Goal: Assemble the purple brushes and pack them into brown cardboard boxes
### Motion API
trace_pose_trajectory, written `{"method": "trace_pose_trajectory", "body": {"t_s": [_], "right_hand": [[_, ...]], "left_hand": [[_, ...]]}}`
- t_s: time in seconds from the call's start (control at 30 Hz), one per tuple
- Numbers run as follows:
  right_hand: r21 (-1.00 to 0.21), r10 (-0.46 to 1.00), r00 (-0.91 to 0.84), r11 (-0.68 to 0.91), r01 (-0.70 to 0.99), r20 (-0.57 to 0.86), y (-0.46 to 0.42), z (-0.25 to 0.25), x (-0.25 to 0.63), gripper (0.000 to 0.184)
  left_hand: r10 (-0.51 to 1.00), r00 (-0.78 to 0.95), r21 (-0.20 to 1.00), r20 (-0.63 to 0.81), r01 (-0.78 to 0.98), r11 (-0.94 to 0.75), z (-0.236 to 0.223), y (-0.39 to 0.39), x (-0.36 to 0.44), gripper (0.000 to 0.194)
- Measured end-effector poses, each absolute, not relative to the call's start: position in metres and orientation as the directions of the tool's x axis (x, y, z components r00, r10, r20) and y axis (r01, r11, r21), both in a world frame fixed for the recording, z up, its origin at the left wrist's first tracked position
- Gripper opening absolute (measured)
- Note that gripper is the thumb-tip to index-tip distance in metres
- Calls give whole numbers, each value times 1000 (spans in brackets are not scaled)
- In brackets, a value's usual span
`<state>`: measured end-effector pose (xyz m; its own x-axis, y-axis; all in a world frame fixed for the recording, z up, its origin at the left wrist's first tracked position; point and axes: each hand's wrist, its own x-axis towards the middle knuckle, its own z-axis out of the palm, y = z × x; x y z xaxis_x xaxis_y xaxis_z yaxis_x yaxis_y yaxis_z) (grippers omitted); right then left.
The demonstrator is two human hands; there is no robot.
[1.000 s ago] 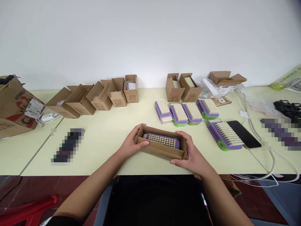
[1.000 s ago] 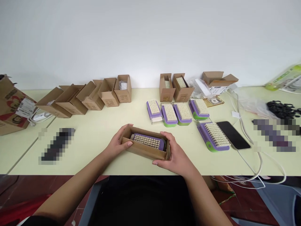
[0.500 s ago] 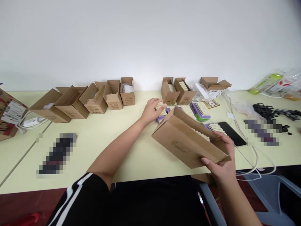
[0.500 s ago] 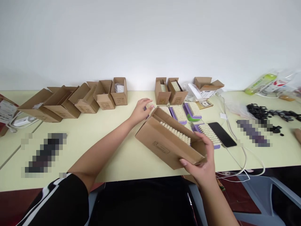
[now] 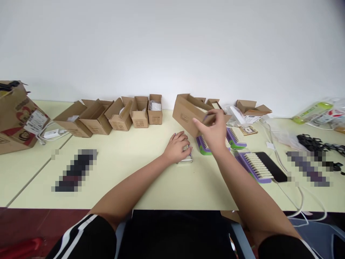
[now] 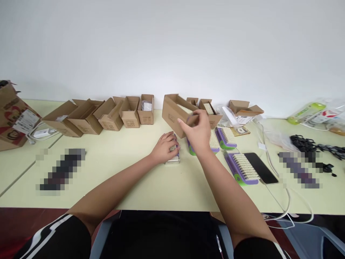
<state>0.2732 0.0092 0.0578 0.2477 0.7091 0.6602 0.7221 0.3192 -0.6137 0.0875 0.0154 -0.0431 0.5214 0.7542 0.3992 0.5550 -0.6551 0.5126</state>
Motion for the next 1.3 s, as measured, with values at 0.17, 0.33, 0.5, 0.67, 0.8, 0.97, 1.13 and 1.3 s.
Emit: {"method": "trace_pose_trajectory", "body": {"t_s": [0.17, 0.33, 0.5, 0.67, 0.8, 0.97, 1.13, 1.3], "right_hand": [[-486, 801, 225, 93, 869, 555, 52, 18, 232, 63], [-421, 799, 172, 110, 900, 576, 46, 4, 240, 73], [-449, 824, 18, 290, 845, 567, 27, 1, 265, 63], [-493, 818, 28, 319, 809, 575, 22, -12, 274, 63], [-534, 862, 1, 314, 785, 508, 17, -17, 270, 72], [-520, 872, -28, 318, 793, 489, 13, -20, 263, 74], [-474, 798, -32, 389, 790, 602, 10, -17, 261, 68], [-452, 767, -126, 492, 744, 628, 0, -7, 257, 60]], "left_hand": [[721, 514, 566, 465, 453, -688, -46, -13, 71, 22], [794, 285, 789, 537, 164, -592, -43, 8, 62, 40], [953, 170, 956, 252, 106, -272, -48, 42, 59, 61], [935, 337, 985, 109, 94, -148, -46, 62, 69, 90], [934, 346, 988, 94, 82, -130, -33, 81, 78, 91], [934, 344, 960, 95, 219, -178, -21, 108, 80, 109], [831, 453, 774, 324, 378, -508, -15, 132, 78, 106], [813, 479, 758, 332, 377, -532, -12, 151, 86, 90]]}}
